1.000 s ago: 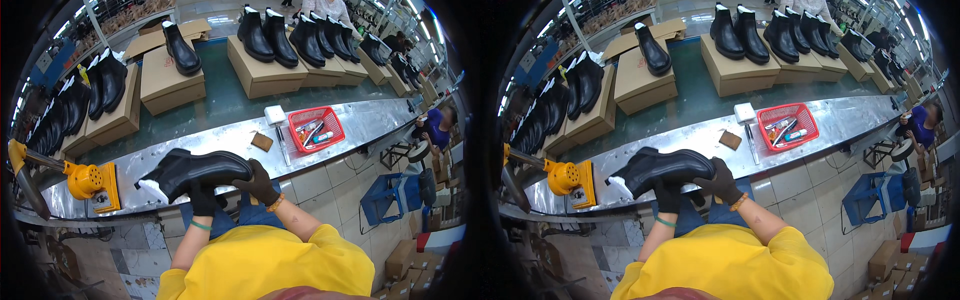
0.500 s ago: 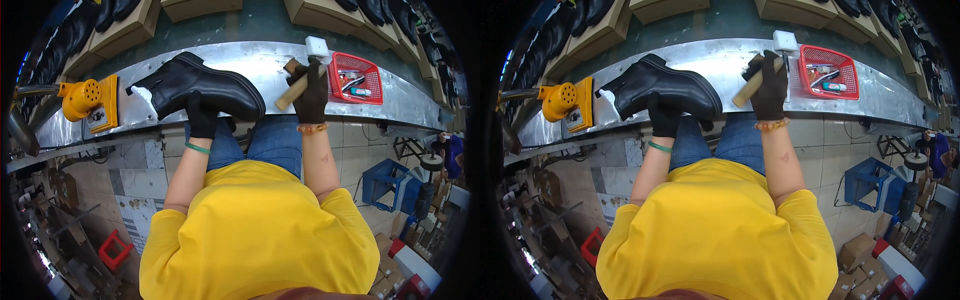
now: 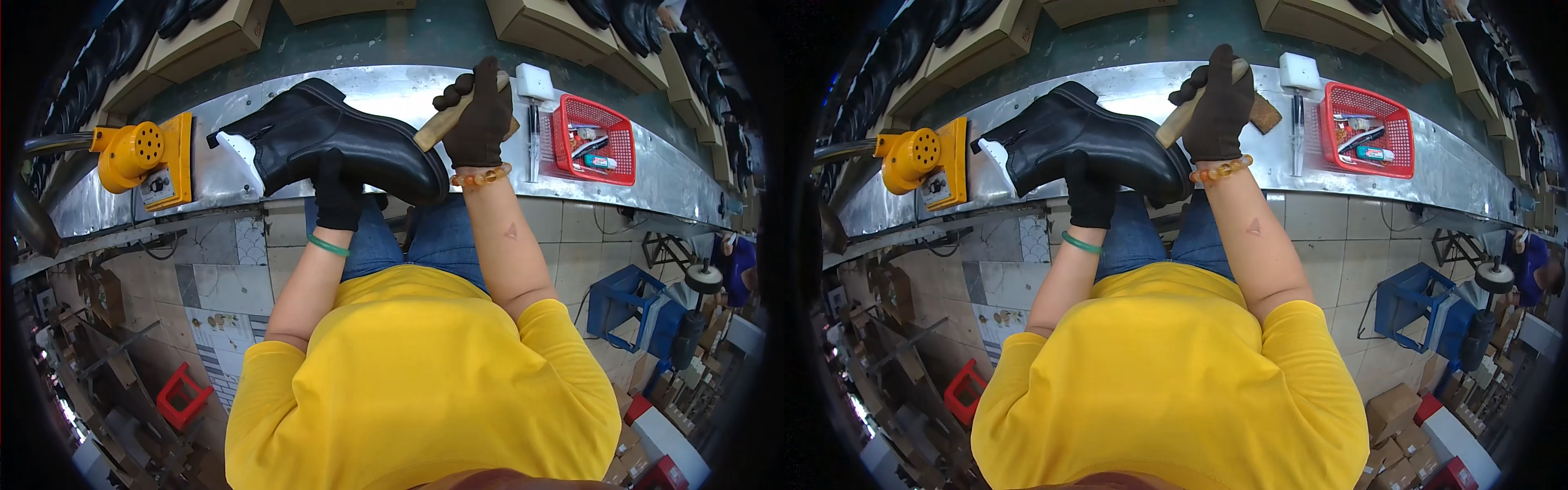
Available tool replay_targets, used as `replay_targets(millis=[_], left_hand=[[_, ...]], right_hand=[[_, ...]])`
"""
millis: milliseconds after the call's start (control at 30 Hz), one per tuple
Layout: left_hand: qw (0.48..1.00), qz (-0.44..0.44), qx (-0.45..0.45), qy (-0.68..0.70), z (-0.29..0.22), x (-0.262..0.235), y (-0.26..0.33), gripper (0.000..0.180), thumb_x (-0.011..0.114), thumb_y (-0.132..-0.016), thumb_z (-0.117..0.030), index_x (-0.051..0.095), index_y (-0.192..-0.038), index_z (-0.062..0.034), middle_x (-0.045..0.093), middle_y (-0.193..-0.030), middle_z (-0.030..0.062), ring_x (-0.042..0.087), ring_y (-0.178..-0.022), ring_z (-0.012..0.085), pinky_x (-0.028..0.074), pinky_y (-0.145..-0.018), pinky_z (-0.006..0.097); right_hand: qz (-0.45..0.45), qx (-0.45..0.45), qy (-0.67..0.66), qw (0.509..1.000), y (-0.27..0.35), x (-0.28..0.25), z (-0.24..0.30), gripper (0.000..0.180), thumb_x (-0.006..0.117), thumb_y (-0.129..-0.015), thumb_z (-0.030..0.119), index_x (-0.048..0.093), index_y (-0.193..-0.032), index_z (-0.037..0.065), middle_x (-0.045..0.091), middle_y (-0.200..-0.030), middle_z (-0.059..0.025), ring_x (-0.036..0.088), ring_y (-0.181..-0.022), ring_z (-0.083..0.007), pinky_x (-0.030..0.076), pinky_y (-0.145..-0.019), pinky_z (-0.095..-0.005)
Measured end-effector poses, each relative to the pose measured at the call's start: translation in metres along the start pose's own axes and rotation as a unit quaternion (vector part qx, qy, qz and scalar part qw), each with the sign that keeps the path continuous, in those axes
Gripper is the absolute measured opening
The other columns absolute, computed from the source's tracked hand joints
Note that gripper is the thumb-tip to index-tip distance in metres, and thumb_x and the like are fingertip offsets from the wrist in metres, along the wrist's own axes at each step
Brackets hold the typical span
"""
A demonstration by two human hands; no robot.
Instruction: The person picks up black leather boots from a conveyor belt and rubs them with a small rectangular block. They handle the boots one at a time, rotating them to treat different surfaces before placing them back on the belt. The person wears gloves and works at a metal workstation.
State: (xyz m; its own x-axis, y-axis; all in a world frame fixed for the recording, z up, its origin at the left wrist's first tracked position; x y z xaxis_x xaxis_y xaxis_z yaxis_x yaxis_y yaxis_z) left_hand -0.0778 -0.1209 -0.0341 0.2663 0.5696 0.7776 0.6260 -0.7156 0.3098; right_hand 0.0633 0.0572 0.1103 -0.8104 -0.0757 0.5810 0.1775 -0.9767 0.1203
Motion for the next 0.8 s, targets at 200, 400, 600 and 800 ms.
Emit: replay_targets(millis=[200, 400, 600, 800], left_hand=[[0.997, -0.066, 0.02, -0.021, -0.009, 0.021, 0.006, 0.034, 0.064, -0.083, -0.032, 0.057, -0.11, -0.0113, 0.06, -0.106, 0.0056, 0.057, -0.099, 0.0207, 0.046, -0.091, 0.037], [0.988, -0.052, 0.068, -0.125, -0.028, 0.041, 0.005, 0.041, 0.07, -0.077, -0.011, 0.054, -0.114, -0.0082, 0.058, -0.108, 0.0067, 0.056, -0.101, 0.0196, 0.047, -0.09, 0.033], [0.952, 0.005, 0.129, -0.277, -0.039, 0.058, 0.004, 0.093, 0.071, -0.072, -0.003, 0.013, -0.145, -0.0028, 0.043, -0.132, 0.0159, 0.046, -0.118, 0.0256, 0.04, -0.1, 0.036], [0.939, -0.042, 0.077, -0.331, -0.048, 0.054, 0.003, 0.111, 0.075, -0.073, -0.014, -0.008, -0.146, -0.0039, 0.039, -0.137, 0.0211, 0.044, -0.121, 0.0287, 0.04, -0.1, 0.037]], right_hand=[[0.015, -0.014, 0.102, 0.995, 0.002, 0.017, -0.002, 0.024, 0.059, -0.09, 0.027, 0.049, -0.087, 0.005, 0.05, -0.06, -0.0032, 0.049, -0.044, -0.0109, 0.045, -0.04, -0.0264], [0.065, -0.028, 0.193, 0.979, 0.001, 0.017, -0.024, 0.022, 0.06, -0.089, 0.024, 0.049, -0.084, 0.005, 0.048, -0.057, -0.0012, 0.046, -0.041, -0.0098, 0.04, -0.038, -0.0244], [0.027, 0.028, 0.234, 0.972, 0.011, -0.006, -0.056, 0.019, 0.061, -0.087, 0.02, 0.051, -0.083, 0.004, 0.051, -0.056, -0.0029, 0.048, -0.04, -0.0109, 0.041, -0.038, -0.0258], [-0.005, 0.081, 0.174, 0.981, -0.003, -0.032, -0.063, 0.022, 0.059, -0.089, 0.025, 0.049, -0.091, 0.005, 0.051, -0.066, -0.0039, 0.049, -0.048, -0.0121, 0.046, -0.044, -0.028]])
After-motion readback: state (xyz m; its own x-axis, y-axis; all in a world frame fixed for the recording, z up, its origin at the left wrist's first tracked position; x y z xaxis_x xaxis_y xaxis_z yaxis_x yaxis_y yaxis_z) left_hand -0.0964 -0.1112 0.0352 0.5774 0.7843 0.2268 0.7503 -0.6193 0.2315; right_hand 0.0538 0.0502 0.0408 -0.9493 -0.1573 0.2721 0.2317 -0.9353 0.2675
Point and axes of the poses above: each hand's wrist, its own y-axis away from the middle knuckle, its own x-axis out of the palm, z = x × y, the point moved 8 cm from there along -y, towards the middle knuckle
